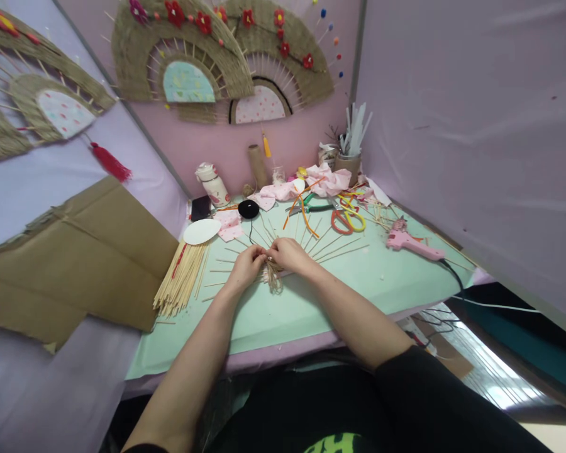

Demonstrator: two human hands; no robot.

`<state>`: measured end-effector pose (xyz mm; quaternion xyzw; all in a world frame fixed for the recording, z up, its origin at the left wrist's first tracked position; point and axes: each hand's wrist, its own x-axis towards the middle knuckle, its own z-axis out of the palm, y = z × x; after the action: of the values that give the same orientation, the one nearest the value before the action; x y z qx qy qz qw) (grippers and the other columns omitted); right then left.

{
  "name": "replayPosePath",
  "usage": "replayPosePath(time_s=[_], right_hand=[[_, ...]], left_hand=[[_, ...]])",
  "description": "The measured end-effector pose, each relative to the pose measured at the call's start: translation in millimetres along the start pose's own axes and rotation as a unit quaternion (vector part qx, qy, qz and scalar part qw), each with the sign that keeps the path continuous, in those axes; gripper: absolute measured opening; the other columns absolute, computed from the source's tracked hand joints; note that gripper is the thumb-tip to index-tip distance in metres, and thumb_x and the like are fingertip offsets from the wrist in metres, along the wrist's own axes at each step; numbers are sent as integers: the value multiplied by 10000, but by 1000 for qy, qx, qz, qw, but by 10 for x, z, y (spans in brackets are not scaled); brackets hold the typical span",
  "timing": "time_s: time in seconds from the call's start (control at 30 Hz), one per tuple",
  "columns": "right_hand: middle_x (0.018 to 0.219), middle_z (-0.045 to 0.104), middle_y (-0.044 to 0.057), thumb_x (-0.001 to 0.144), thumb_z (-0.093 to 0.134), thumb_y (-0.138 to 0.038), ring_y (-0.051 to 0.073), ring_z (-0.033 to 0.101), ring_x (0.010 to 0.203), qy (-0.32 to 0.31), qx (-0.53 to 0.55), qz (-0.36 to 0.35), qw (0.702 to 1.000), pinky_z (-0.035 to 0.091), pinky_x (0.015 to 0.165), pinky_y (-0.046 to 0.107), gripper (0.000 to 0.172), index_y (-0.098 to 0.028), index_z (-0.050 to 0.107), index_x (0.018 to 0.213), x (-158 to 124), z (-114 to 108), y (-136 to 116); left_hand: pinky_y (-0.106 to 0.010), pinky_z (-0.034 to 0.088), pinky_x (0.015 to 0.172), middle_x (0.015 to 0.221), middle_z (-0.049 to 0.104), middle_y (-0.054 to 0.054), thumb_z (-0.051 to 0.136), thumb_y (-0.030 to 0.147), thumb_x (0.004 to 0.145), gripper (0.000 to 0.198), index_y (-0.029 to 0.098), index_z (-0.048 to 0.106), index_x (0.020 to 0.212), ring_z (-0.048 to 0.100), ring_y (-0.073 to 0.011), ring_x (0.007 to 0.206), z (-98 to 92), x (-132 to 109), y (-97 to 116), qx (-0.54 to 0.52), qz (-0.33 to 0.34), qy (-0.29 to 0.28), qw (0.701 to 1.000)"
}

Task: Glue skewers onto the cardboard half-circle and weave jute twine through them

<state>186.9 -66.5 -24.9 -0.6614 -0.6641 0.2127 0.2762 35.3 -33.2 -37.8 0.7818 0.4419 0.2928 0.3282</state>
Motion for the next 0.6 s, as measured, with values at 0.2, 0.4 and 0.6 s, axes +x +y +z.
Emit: replayPosePath(time_s=[0.2, 0.4, 0.6], right_hand=[[611, 657, 34, 816, 582, -320, 124, 550, 606, -2, 50, 47, 998, 325, 538, 214, 260, -146, 678, 648, -7, 8, -39], [590, 652, 33, 766, 604, -288, 126, 554, 601, 7, 76, 72, 994, 328, 527, 212, 209, -141, 684, 640, -6, -16, -75], [601, 653, 31, 769, 594, -273, 121, 551, 596, 23, 86, 80, 993, 327, 524, 210, 197, -141, 694, 660, 6, 45, -92]], left_hand=[[-260, 415, 632, 696, 656, -10, 549, 149, 747, 84, 170, 630, 737, 574, -154, 675, 6, 26, -36, -9, -19, -5, 1000], [-263, 428, 661, 741, 684, -23, 542, 134, 749, 132, 165, 669, 765, 594, -162, 712, 10, 32, -73, -4, -4, -12, 1000], [-264, 432, 665, 749, 684, -18, 551, 179, 762, 125, 163, 671, 790, 593, -159, 706, 0, 23, -99, -4, 0, -29, 1000]])
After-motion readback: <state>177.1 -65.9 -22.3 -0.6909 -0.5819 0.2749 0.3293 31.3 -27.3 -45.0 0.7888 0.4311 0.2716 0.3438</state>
